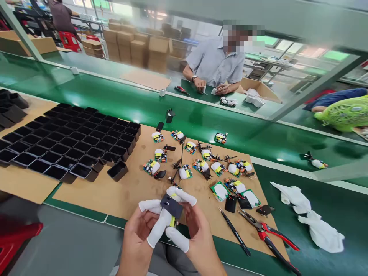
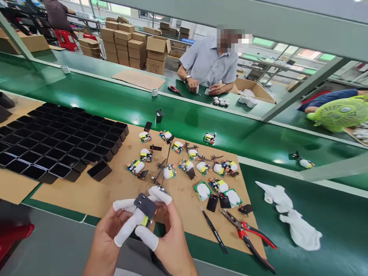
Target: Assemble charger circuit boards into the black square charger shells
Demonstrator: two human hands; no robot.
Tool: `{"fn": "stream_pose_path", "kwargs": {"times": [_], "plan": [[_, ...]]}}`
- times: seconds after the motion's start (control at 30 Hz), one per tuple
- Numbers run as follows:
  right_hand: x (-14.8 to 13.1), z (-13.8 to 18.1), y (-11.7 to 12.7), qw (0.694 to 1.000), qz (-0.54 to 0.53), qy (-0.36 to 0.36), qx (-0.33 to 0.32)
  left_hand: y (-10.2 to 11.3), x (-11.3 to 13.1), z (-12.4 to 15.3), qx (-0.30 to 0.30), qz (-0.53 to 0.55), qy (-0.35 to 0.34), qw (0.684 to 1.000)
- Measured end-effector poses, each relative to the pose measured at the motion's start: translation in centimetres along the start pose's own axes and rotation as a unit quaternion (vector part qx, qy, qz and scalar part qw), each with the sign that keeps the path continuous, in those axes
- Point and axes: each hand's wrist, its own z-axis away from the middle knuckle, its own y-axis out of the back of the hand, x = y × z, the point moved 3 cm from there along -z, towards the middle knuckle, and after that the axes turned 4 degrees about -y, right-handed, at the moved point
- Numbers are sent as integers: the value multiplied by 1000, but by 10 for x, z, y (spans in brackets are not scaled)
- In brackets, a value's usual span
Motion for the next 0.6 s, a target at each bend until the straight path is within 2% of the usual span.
{"fn": "stream_pose_path", "kwargs": {"times": [0.1,0.2,0.33,0.5,0.6], "plan": [[-11,-13,-6,999,49,6,-13,17,-2,-1,-25,16,4,1000],[-18,-26,-20,998,64,20,-11,31,-2,-2,-16,40,20,999],[-11,-37,-40,995,81,36,46,40,3,-2,47,43,45,997],[-1,-32,-55,986,98,49,125,41,11,-5,151,48,12,987],[-3,-18,-56,973,161,124,109,43,11,-6,172,49,-21,984]]}}
